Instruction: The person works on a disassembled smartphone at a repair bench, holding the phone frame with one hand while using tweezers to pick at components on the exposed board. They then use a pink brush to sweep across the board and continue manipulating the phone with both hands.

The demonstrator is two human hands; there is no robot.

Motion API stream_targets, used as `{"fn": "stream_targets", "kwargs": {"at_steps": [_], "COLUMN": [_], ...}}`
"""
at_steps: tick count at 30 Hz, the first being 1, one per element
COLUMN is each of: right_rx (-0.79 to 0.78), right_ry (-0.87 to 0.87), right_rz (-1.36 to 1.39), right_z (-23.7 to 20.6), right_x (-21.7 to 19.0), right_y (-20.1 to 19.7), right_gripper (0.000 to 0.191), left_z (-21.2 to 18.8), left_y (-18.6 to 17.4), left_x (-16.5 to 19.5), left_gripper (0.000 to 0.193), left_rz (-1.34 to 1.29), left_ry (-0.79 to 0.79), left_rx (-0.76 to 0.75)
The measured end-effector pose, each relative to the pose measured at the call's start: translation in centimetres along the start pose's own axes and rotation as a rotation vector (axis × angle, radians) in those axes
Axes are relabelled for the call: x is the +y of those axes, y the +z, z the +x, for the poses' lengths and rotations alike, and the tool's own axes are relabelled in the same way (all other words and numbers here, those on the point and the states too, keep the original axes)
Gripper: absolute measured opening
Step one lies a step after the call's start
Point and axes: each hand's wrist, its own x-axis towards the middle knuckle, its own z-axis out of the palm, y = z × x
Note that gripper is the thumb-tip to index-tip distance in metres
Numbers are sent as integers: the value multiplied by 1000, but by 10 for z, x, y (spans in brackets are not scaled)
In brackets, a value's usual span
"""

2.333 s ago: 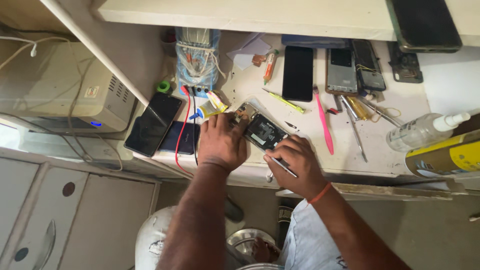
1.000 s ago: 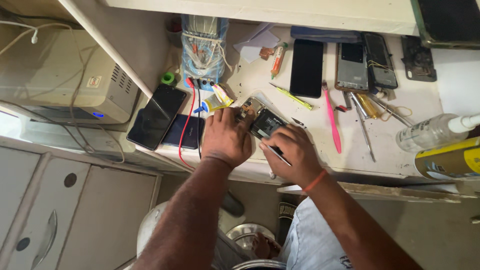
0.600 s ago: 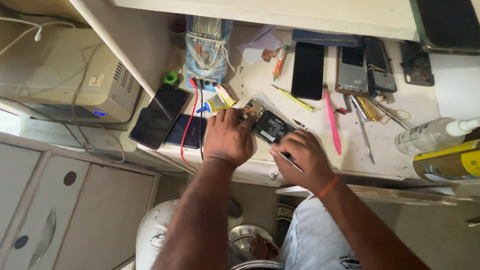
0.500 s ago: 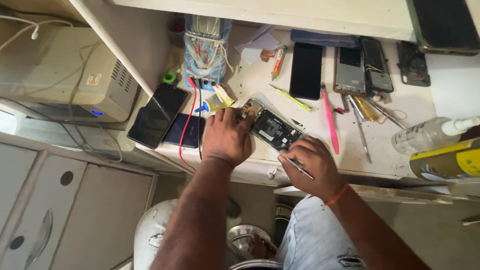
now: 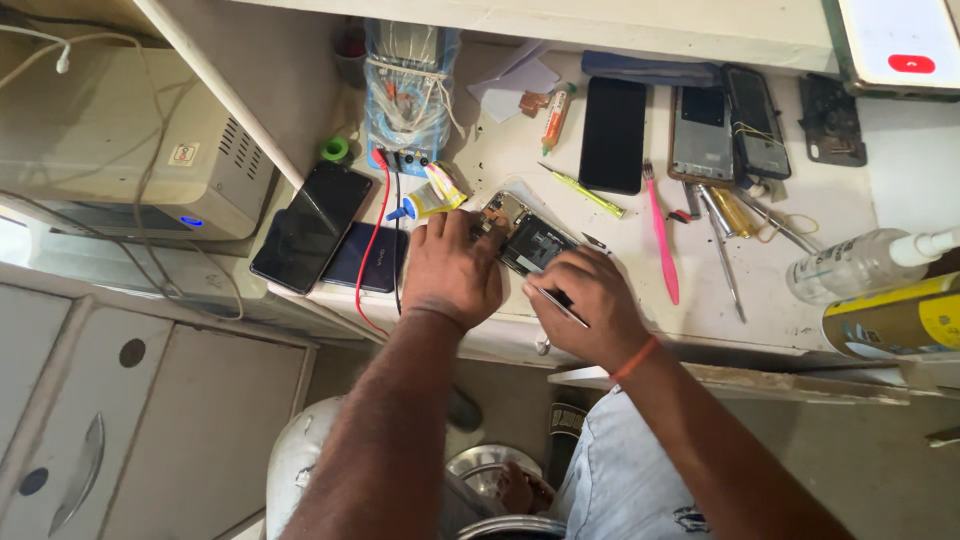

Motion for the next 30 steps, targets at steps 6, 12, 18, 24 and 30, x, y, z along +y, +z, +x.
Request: {"fn": "stream_targets", "kwargs": {"at_steps": [6, 12, 18, 24, 30], "right_rx": [37, -41, -40, -24, 48], "right_ry": [-35, 8, 69, 59, 67], "right_rz": [-13, 20, 24, 20, 19], "right_z": [18, 0, -31, -37, -45], "right_x": [4, -2, -12, -7, -1], "right_y": [18, -11, -43, -43, -32], "right_gripper": [13, 12, 15, 14, 15], "left_z": [0, -1, -1, -1, -1], "left_y": [1, 1, 0, 0, 2], "left_x": [1, 1, 3, 2, 3], "left_gripper": [48, 43, 45, 45, 48], "left_rz": [8, 2, 7, 18, 12], "left_ry": [-1, -16, -19, -7, -3], "left_rx": [8, 30, 14, 20, 4]}}
